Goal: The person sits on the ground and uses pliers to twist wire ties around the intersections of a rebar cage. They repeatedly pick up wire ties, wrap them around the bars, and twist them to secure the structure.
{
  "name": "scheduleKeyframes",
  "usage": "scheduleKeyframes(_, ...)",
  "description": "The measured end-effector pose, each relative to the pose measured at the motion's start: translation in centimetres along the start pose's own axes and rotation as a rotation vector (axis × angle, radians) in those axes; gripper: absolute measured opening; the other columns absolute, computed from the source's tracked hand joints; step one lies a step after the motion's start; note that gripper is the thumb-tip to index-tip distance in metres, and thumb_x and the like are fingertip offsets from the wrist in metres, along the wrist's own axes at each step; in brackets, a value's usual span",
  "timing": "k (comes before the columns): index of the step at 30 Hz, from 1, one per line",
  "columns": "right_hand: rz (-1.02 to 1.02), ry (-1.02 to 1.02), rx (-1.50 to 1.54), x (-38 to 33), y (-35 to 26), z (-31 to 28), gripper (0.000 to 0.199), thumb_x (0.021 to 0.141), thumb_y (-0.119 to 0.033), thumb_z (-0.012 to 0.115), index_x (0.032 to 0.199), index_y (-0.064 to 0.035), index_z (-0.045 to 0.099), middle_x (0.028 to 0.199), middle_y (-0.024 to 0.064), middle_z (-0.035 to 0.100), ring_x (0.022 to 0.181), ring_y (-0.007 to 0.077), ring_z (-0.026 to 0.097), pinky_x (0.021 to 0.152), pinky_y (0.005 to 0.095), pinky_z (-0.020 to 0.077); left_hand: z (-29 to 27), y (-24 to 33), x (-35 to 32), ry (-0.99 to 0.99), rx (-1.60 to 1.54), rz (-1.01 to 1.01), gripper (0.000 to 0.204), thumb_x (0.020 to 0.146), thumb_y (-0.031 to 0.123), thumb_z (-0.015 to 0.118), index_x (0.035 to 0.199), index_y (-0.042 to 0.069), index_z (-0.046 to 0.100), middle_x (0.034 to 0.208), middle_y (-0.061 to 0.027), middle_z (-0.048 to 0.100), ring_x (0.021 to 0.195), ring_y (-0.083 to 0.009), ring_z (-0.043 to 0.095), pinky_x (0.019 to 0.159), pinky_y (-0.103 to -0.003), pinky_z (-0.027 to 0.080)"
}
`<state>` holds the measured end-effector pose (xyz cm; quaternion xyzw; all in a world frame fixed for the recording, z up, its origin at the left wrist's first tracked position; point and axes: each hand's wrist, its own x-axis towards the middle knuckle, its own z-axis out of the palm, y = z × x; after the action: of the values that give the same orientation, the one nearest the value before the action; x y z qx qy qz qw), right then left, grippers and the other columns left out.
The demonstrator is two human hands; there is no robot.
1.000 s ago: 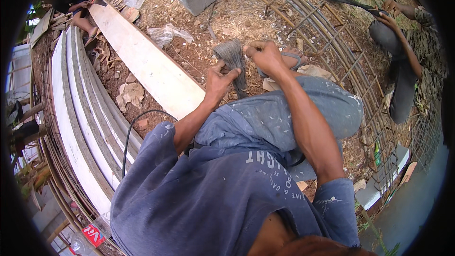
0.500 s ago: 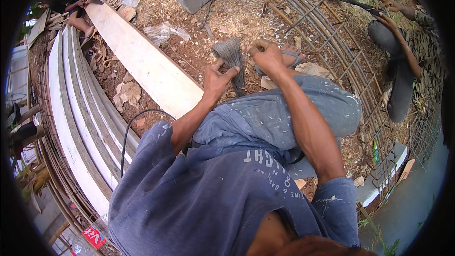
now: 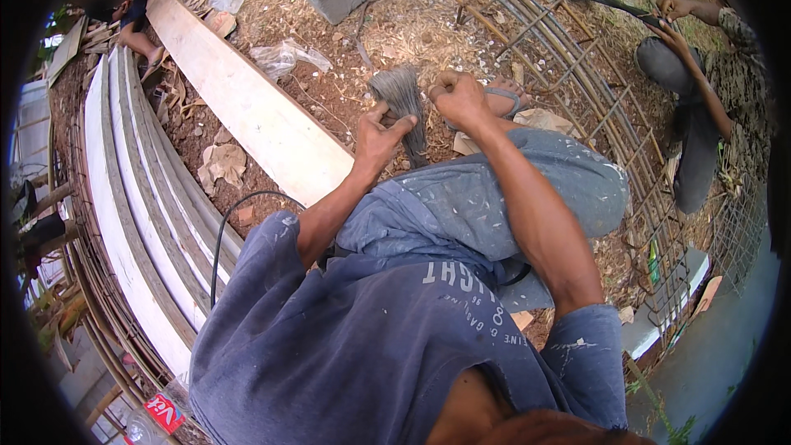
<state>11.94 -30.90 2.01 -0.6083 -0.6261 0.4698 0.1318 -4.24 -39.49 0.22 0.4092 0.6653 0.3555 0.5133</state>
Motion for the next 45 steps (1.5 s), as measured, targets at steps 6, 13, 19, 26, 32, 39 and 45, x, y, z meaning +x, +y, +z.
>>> scheduleKeyframes(6,0.081,0.058,0.166,1.3,3.0,1.5,0.028,0.086,-0.028,0.062,0.082,-0.0014,0.071,0.072,0.0081,0.067,0.069,0.0163,0.059,0.067,0.0324,0.0474,0.4,0.5,0.2,-0.001,-0.036,0.009,0.022,0.081,0.015,0.073,0.093,-0.002,0.066,0.077,-0.0053,0.065,0.072,-0.0109,0.058,0.068,-0.027,0.044)
scheduleKeyframes(13,0.015,-0.035,0.418,1.4,3.2,2.0,0.029,0.084,-0.024,0.059,0.093,0.0022,0.068,0.094,0.0164,0.068,0.089,0.0246,0.063,0.081,0.0358,0.0472,0.5,-0.6,0.7,0.022,-0.064,0.068,0.019,0.08,0.015,0.074,0.086,-0.001,0.064,0.07,-0.0029,0.062,0.065,-0.0078,0.053,0.059,-0.025,0.04)
scheduleKeyframes(19,-0.014,-0.092,0.469,1.4,3.1,1.7,0.026,0.084,-0.022,0.062,0.093,0.0011,0.069,0.093,0.0119,0.067,0.086,0.02,0.06,0.076,0.0343,0.0466,0.5,0.3,0.5,0.018,-0.043,0.033,0.02,0.08,0.016,0.075,0.084,-0.001,0.065,0.07,-0.0025,0.06,0.065,-0.0086,0.051,0.059,-0.026,0.038)
scheduleKeyframes(26,0.204,-0.086,0.59,0.6,0.3,-0.9,0.034,0.088,-0.027,0.066,0.105,0.002,0.069,0.094,0.0074,0.068,0.079,0.0133,0.057,0.075,0.0299,0.046,0.3,-0.3,0.4,0.01,-0.066,0.057,0.019,0.08,0.015,0.074,0.084,-0.002,0.065,0.072,-0.0033,0.061,0.067,-0.0082,0.053,0.061,-0.026,0.04)
scheduleKeyframes(32,0.072,0.038,0.549,1.0,1.1,0.1,0.04,0.086,-0.029,0.07,0.112,0.0018,0.068,0.099,0.01,0.069,0.07,0.0119,0.057,0.059,0.0271,0.0449,1.0,-0.7,0.5,0.006,-0.018,0.11,0.019,0.079,0.015,0.073,0.078,0.0,0.062,0.063,0.0003,0.059,0.056,-0.0053,0.048,0.051,-0.024,0.037)
scheduleKeyframes(39,0.192,-0.043,0.651,0.7,-0.1,-1.5,0.025,0.088,-0.022,0.065,0.095,0.0014,0.069,0.086,0.0046,0.066,0.075,0.0095,0.052,0.069,0.0298,0.0423,1.6,-0.6,1.0,0.012,-0.095,0.122,0.023,0.08,0.015,0.074,0.072,0.001,0.057,0.06,0.002,0.056,0.055,-0.0043,0.045,0.049,-0.023,0.035)
scheduleKeyframes(45,-0.08,-0.047,0.664,0.7,0.5,-0.6,0.021,0.089,-0.018,0.056,0.084,-0.0002,0.064,0.076,0.0002,0.059,0.07,0.0128,0.051,0.066,0.0282,0.0399,0.4,-0.2,1.0,-0.024,-0.131,0.061,0.024,0.081,0.017,0.073,0.093,-0.002,0.067,0.077,-0.0071,0.068,0.068,-0.011,0.06,0.064,-0.026,0.046)
